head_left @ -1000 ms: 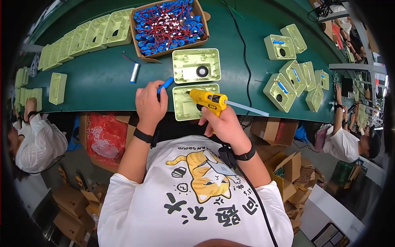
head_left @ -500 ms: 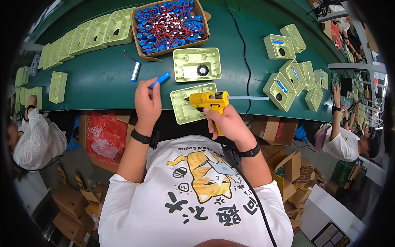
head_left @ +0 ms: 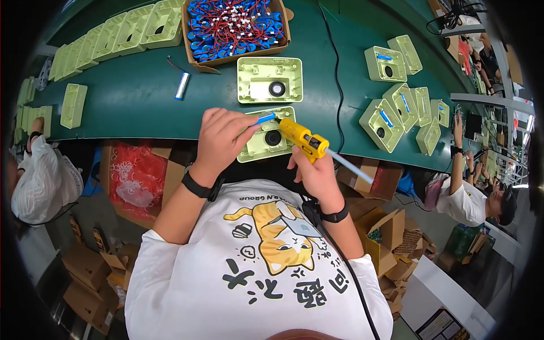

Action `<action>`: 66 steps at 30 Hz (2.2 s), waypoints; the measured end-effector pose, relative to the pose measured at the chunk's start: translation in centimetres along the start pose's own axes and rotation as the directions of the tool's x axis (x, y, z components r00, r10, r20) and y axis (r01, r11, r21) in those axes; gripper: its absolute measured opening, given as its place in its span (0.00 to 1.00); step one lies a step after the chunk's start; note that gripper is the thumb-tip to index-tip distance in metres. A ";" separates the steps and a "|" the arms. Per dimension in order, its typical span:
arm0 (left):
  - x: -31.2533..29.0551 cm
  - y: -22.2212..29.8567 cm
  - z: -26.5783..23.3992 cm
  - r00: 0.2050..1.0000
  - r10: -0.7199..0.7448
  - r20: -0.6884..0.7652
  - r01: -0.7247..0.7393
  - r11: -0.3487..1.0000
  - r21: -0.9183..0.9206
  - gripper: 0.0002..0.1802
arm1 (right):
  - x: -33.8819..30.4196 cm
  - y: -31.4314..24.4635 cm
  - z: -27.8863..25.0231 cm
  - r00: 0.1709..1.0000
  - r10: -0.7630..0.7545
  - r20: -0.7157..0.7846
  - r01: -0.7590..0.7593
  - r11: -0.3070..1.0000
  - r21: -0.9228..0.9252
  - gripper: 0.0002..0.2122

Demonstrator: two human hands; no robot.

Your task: The person picks up a battery from a box, places it into a plastic housing, and applies adhesive with a glue gun. This process is repeated for several more units before the person sets the glue gun down.

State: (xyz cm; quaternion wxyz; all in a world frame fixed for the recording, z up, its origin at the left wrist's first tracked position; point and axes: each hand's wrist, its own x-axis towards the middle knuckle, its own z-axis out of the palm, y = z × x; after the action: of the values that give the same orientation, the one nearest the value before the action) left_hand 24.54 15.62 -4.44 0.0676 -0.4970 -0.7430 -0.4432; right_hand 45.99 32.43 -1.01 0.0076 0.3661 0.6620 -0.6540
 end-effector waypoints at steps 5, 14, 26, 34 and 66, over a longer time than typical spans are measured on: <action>-0.3 -0.1 0.4 0.999 -0.039 0.018 0.039 0.999 0.001 0.11 | -0.4 0.1 1.4 0.928 -0.371 -0.034 0.326 0.851 -0.411 0.07; -0.2 0.1 0.4 0.998 -0.040 0.038 0.039 0.999 0.023 0.12 | -1.3 -0.4 2.0 0.924 -0.380 -0.042 0.254 0.693 -0.674 0.06; 0.0 0.0 0.2 0.999 -0.025 0.039 0.024 0.999 0.027 0.13 | -0.6 1.0 0.1 0.972 -0.231 -0.044 0.218 0.956 -0.199 0.10; 0.2 0.0 0.2 0.997 -0.017 0.071 0.014 0.999 0.039 0.12 | -0.2 0.5 -1.0 1.000 -0.013 0.000 0.013 0.999 -0.046 0.12; -0.3 -0.7 -2.2 0.933 -0.055 0.356 0.019 0.994 0.105 0.11 | -0.7 1.9 0.4 0.971 -0.215 -0.103 0.183 0.949 -0.258 0.12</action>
State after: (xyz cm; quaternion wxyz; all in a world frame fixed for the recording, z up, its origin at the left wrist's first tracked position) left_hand 23.44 13.75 -3.71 -0.0524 -0.5513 -0.7732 -0.3089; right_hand 47.21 31.54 -2.37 -0.0562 0.3353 0.7708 -0.5388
